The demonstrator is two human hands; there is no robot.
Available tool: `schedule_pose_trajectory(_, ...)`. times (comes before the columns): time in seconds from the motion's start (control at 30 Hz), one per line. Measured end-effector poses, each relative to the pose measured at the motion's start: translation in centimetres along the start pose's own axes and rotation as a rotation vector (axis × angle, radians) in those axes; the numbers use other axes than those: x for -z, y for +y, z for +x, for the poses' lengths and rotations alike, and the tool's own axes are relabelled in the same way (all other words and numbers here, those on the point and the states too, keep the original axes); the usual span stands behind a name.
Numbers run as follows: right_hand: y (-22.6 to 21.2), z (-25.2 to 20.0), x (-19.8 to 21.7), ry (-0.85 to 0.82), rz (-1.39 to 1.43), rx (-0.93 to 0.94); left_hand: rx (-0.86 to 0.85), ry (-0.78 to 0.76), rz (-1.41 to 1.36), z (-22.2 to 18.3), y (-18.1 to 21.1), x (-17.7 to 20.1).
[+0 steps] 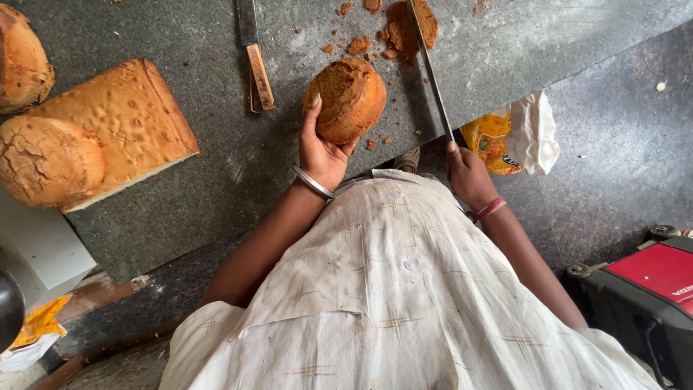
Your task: The person carves a large piece of baked bread into a rounded shape using a serrated knife, scraping and cutting away the crust and interior.
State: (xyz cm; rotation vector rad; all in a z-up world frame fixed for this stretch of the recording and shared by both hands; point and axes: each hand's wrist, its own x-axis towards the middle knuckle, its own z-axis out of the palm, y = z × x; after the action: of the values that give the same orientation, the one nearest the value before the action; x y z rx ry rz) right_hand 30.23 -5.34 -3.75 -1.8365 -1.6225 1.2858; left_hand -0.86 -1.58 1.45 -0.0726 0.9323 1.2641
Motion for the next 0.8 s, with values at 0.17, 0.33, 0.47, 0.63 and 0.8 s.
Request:
schedule_pose_trajectory(0.17, -1.0, -0.6, 1.1, -0.077, 0.33, -0.212, -0.017, -0.035, 0.022, -0.4, 0.2, -0.1)
schedule_pose_trajectory(0.33, -1.1, -1.4, 2.1, -0.044, 0.525, -0.107, -0.019, -0.009, 0.032, 0.1, 0.0, -0.1)
schedule_pose_trajectory(0.47, 0.2, 0.5, 0.5, -0.017, 0.343, -0.065, 0.007, 0.005, 0.012, 0.3, 0.0, -0.1)
schedule_pose_trajectory(0.63, -1.0, -0.5, 0.2, -0.054, 0.321, -0.223, -0.007, -0.014, 0.022, 0.1, 0.0, -0.8)
schedule_pose_trajectory(0.8, -1.4, -1.4, 1.4, 0.035, 0.418, 0.015, 0.023, -0.039, -0.011, 0.3, 0.0, -1.0)
